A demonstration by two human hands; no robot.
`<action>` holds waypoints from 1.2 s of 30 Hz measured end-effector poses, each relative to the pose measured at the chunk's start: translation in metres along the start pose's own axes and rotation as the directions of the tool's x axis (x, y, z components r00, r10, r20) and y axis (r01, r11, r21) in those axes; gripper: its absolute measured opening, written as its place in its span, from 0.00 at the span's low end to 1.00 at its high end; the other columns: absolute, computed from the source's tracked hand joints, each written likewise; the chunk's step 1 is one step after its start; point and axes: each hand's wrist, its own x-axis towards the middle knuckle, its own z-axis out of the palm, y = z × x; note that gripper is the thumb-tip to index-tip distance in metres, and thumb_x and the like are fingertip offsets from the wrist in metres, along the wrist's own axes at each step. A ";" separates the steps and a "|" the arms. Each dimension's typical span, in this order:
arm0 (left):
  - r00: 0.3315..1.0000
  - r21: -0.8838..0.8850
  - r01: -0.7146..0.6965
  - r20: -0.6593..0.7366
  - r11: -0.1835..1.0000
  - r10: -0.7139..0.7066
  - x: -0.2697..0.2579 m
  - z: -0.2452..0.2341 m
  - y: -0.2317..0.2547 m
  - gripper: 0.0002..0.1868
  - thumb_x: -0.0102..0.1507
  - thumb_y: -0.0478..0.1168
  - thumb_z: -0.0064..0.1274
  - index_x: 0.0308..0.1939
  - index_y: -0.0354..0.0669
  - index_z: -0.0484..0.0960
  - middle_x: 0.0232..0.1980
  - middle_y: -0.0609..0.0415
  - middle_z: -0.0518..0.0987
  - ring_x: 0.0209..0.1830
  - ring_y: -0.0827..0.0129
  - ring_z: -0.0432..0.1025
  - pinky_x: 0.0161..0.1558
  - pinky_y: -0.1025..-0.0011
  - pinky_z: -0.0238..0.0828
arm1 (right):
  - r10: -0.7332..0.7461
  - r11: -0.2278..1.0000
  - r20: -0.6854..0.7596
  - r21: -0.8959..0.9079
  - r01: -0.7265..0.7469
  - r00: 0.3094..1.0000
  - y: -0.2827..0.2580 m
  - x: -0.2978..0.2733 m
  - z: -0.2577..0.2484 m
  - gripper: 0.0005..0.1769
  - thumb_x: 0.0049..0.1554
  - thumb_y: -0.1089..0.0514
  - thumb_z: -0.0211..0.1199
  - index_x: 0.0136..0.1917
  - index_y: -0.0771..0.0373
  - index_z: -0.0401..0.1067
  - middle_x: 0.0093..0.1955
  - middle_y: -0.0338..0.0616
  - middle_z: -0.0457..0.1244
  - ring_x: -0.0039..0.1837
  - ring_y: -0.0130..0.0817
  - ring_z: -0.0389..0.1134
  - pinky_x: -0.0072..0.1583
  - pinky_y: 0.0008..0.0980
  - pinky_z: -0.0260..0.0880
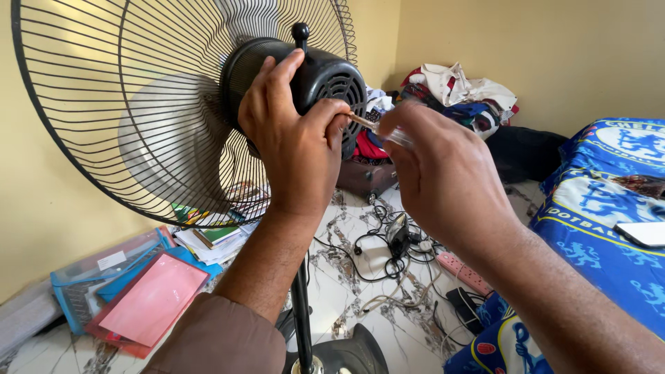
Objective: The person removes the front grill of a standing fan, then uses a screwdriver to loosen and remove screws from the rear motor housing. They detach the rear housing to expose the fan blades and internal components.
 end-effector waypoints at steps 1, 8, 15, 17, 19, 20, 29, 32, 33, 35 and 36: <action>1.000 0.005 0.003 -0.002 1.000 -0.003 -0.001 0.001 0.002 0.06 0.61 0.43 0.70 0.39 0.55 0.88 0.74 0.52 0.67 0.78 0.46 0.57 0.76 0.46 0.47 | 0.080 0.996 0.021 0.040 -0.081 0.997 0.001 -0.002 -0.001 0.13 0.62 0.58 0.59 0.58 0.65 0.65 0.39 0.49 0.69 0.42 0.45 0.74 0.44 0.43 0.71; 1.000 0.024 0.007 0.003 1.000 -0.007 -0.004 -0.001 0.011 0.08 0.60 0.43 0.72 0.40 0.54 0.87 0.75 0.53 0.67 0.79 0.46 0.56 0.77 0.45 0.47 | 0.439 0.898 0.064 -0.062 -0.435 0.896 0.013 0.002 -0.003 0.14 0.69 0.54 0.59 0.48 0.67 0.73 0.34 0.54 0.65 0.34 0.45 0.66 0.40 0.43 0.65; 1.000 0.011 0.011 -0.012 1.000 -0.011 0.000 -0.001 0.011 0.10 0.57 0.40 0.74 0.38 0.54 0.87 0.74 0.53 0.67 0.78 0.46 0.57 0.76 0.45 0.47 | -0.027 0.995 -0.182 0.088 0.044 0.983 0.008 0.001 -0.005 0.12 0.59 0.60 0.63 0.54 0.68 0.68 0.38 0.49 0.65 0.37 0.40 0.68 0.39 0.40 0.67; 1.000 0.014 0.007 -0.020 1.000 -0.007 0.001 -0.001 0.011 0.10 0.56 0.40 0.74 0.37 0.54 0.87 0.73 0.52 0.67 0.78 0.45 0.57 0.76 0.45 0.47 | 0.041 0.999 -0.092 -0.033 -0.044 0.995 0.007 0.002 -0.008 0.11 0.62 0.59 0.63 0.54 0.68 0.69 0.35 0.50 0.66 0.36 0.46 0.69 0.40 0.44 0.66; 1.000 0.016 0.011 -0.018 1.000 -0.010 0.000 -0.002 0.010 0.10 0.56 0.40 0.74 0.37 0.54 0.86 0.73 0.52 0.67 0.78 0.45 0.57 0.76 0.46 0.47 | 0.194 0.963 0.044 -0.200 -0.182 0.980 0.008 0.001 -0.011 0.10 0.69 0.55 0.61 0.56 0.64 0.70 0.33 0.50 0.68 0.37 0.50 0.71 0.42 0.47 0.67; 1.000 0.014 0.014 -0.015 1.000 -0.014 -0.001 -0.003 0.010 0.11 0.56 0.40 0.74 0.38 0.53 0.86 0.74 0.53 0.67 0.78 0.45 0.57 0.76 0.46 0.47 | 0.218 0.939 0.050 -0.285 -0.195 0.975 0.008 0.001 -0.009 0.09 0.69 0.54 0.60 0.52 0.62 0.72 0.33 0.51 0.68 0.38 0.50 0.71 0.44 0.47 0.67; 1.000 -0.004 0.016 -0.023 1.000 -0.016 -0.006 0.001 0.010 0.10 0.58 0.39 0.73 0.40 0.52 0.87 0.75 0.53 0.66 0.80 0.46 0.56 0.78 0.46 0.46 | -0.010 1.000 -0.157 0.013 0.012 0.988 0.013 -0.003 -0.004 0.11 0.58 0.59 0.65 0.52 0.65 0.70 0.43 0.51 0.67 0.41 0.43 0.72 0.43 0.42 0.70; 0.999 -0.003 0.012 -0.044 1.000 -0.012 -0.005 0.002 0.010 0.09 0.60 0.39 0.73 0.40 0.53 0.87 0.76 0.54 0.66 0.78 0.47 0.56 0.77 0.48 0.46 | 0.096 0.995 -0.069 -0.018 -0.098 0.993 0.014 0.001 -0.009 0.14 0.61 0.57 0.66 0.55 0.65 0.68 0.38 0.50 0.67 0.38 0.43 0.71 0.42 0.43 0.68; 0.999 -0.003 0.013 -0.045 1.000 -0.014 -0.007 0.001 0.011 0.08 0.60 0.39 0.73 0.39 0.53 0.87 0.76 0.54 0.67 0.78 0.47 0.56 0.76 0.49 0.46 | 0.120 0.992 -0.052 -0.033 -0.122 0.991 0.015 0.002 -0.010 0.12 0.64 0.56 0.64 0.55 0.65 0.68 0.37 0.49 0.68 0.38 0.43 0.71 0.41 0.44 0.67; 0.999 -0.002 0.019 -0.042 1.000 -0.019 -0.007 0.002 0.011 0.08 0.61 0.40 0.73 0.38 0.52 0.87 0.74 0.54 0.66 0.78 0.48 0.56 0.77 0.49 0.46 | 0.140 0.978 -0.030 -0.149 -0.143 0.990 0.018 0.001 -0.010 0.10 0.68 0.55 0.62 0.51 0.64 0.70 0.34 0.51 0.67 0.37 0.46 0.70 0.41 0.44 0.67; 0.999 -0.007 0.017 -0.041 1.000 -0.017 -0.008 0.003 0.012 0.08 0.61 0.41 0.73 0.37 0.52 0.87 0.74 0.54 0.66 0.78 0.48 0.56 0.77 0.49 0.46 | 0.138 0.959 -0.023 -0.247 -0.139 0.990 0.019 0.000 -0.008 0.10 0.68 0.55 0.63 0.48 0.63 0.72 0.32 0.53 0.66 0.36 0.48 0.70 0.42 0.45 0.67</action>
